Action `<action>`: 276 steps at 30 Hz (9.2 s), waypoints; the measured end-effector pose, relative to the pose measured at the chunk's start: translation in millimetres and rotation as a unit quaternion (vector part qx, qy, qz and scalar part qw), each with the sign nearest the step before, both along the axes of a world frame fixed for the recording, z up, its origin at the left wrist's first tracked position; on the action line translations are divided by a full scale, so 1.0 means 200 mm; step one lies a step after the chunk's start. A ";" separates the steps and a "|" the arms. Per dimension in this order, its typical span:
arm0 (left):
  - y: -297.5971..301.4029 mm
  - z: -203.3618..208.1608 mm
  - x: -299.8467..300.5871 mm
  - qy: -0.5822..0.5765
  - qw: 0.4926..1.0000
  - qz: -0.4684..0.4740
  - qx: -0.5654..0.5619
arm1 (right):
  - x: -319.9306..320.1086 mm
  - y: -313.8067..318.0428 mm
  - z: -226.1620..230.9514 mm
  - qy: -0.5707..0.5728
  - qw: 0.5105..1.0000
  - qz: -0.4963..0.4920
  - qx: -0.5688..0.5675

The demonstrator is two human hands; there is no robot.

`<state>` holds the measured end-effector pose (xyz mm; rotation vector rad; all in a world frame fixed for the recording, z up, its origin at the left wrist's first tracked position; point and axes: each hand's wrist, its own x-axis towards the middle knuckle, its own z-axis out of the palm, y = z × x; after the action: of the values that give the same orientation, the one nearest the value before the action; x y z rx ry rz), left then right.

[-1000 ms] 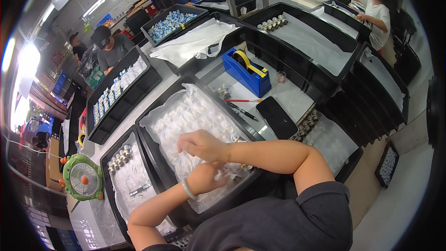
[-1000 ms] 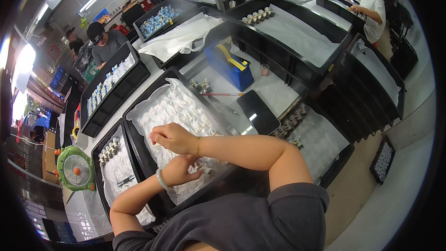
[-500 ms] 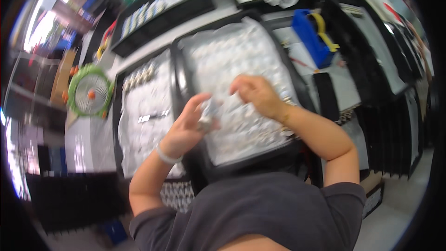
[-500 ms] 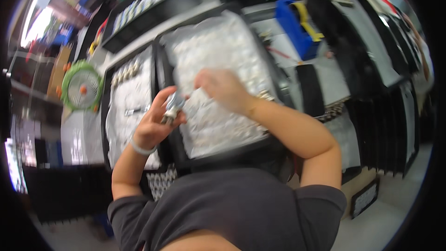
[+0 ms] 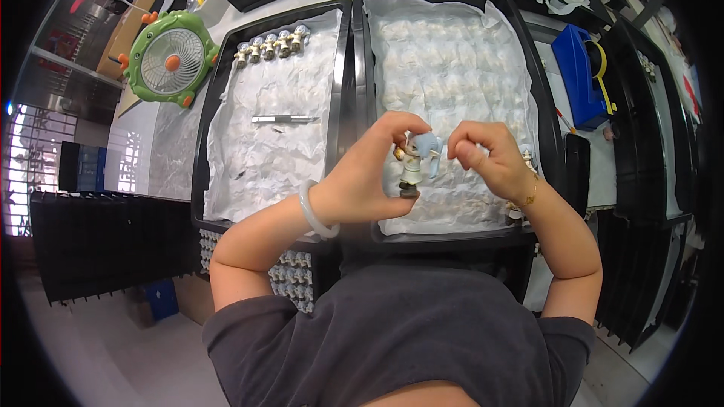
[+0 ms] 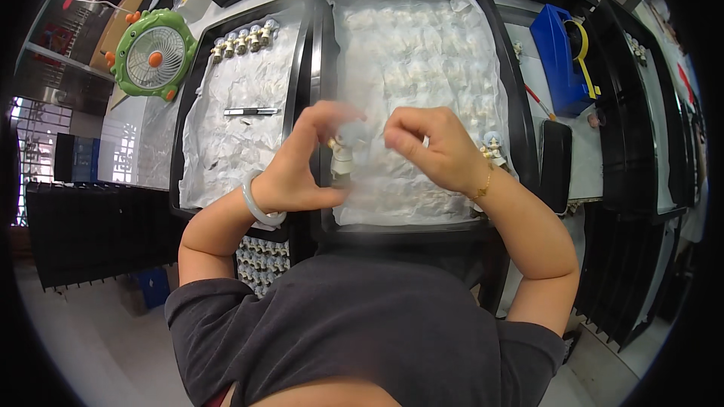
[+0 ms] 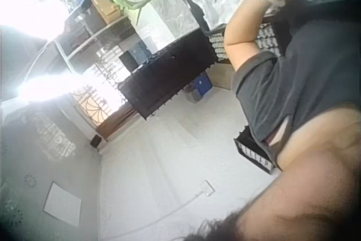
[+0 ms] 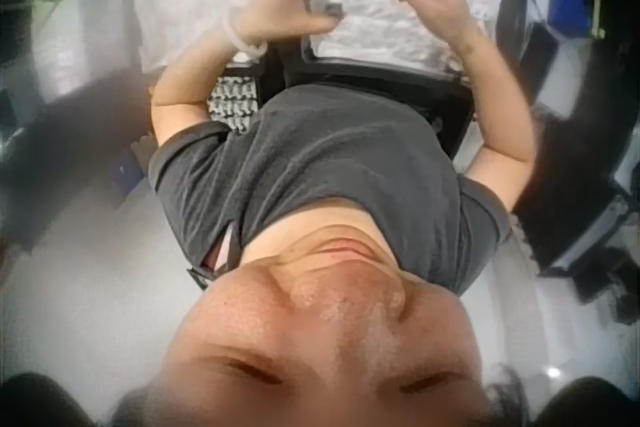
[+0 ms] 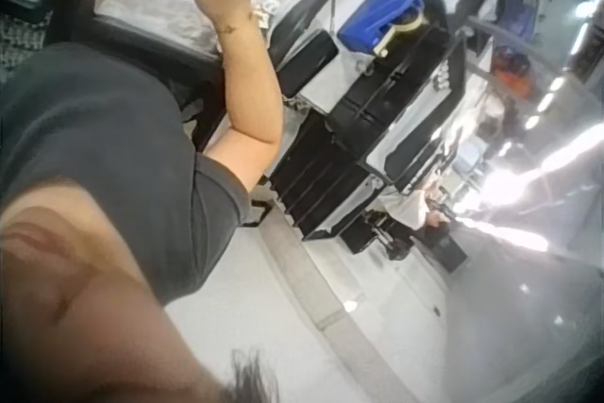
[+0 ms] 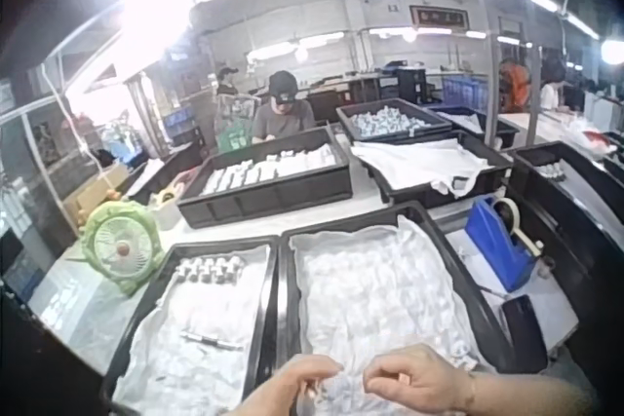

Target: The person picks small figurines from a tray, attaches a small accessory to each one, and places the completed figurines into a separate tray. The process is repeated for multiple figurines.

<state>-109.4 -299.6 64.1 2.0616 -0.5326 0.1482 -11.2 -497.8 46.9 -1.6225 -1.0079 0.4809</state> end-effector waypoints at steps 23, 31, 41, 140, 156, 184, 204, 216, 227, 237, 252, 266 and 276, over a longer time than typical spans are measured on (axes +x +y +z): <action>-0.02 -0.03 0.00 -0.092 0.991 0.024 0.098 | -0.05 0.04 0.00 -0.001 0.984 0.149 -0.095; -0.01 -0.04 0.01 -0.079 0.993 0.014 0.091 | -0.05 0.05 0.00 0.008 0.982 0.152 -0.112; 0.00 -0.03 0.01 -0.128 0.984 0.039 0.117 | -0.06 0.04 -0.01 -0.012 0.992 0.115 -0.059; -0.04 -0.02 0.00 0.091 0.995 0.026 -0.044 | -0.07 0.04 -0.05 0.080 0.996 -0.034 0.011; -0.02 -0.03 0.00 -0.150 0.980 0.102 0.079 | -0.09 0.07 -0.05 0.355 0.928 0.110 0.000; 0.09 -0.01 0.09 0.355 0.779 -0.087 -0.510 | -0.01 0.01 0.02 0.223 0.971 -0.050 0.076; 0.08 -0.02 0.06 0.265 0.840 -0.202 -0.429 | 0.01 0.00 0.02 0.174 0.980 -0.081 0.057; 0.42 0.18 0.32 -0.011 0.987 0.147 0.068 | 0.02 -0.01 0.03 0.159 0.978 -0.107 0.080; 0.91 -0.44 0.87 -0.052 0.907 0.321 0.267 | 0.06 0.01 -0.01 0.107 0.982 -0.132 0.079; 0.99 -0.52 0.90 -0.095 0.882 0.298 0.352 | 0.08 -0.01 -0.01 0.099 0.977 -0.155 0.111; -0.05 -0.17 0.04 -0.010 0.919 -0.165 0.357 | 0.26 -0.32 0.14 0.052 0.934 -0.242 0.256; 0.13 -0.03 -0.11 -0.027 0.964 -0.066 0.256 | 0.11 -0.42 -0.19 -0.423 0.781 -0.092 -0.451; 0.00 0.07 -0.07 -0.113 0.964 -0.010 0.238 | 0.04 -0.30 0.08 -0.338 0.907 -0.181 -0.174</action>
<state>-123.9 -299.8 77.8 2.5232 -0.7906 0.2664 -2.6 -558.2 62.0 -2.3246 -1.1119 -0.1973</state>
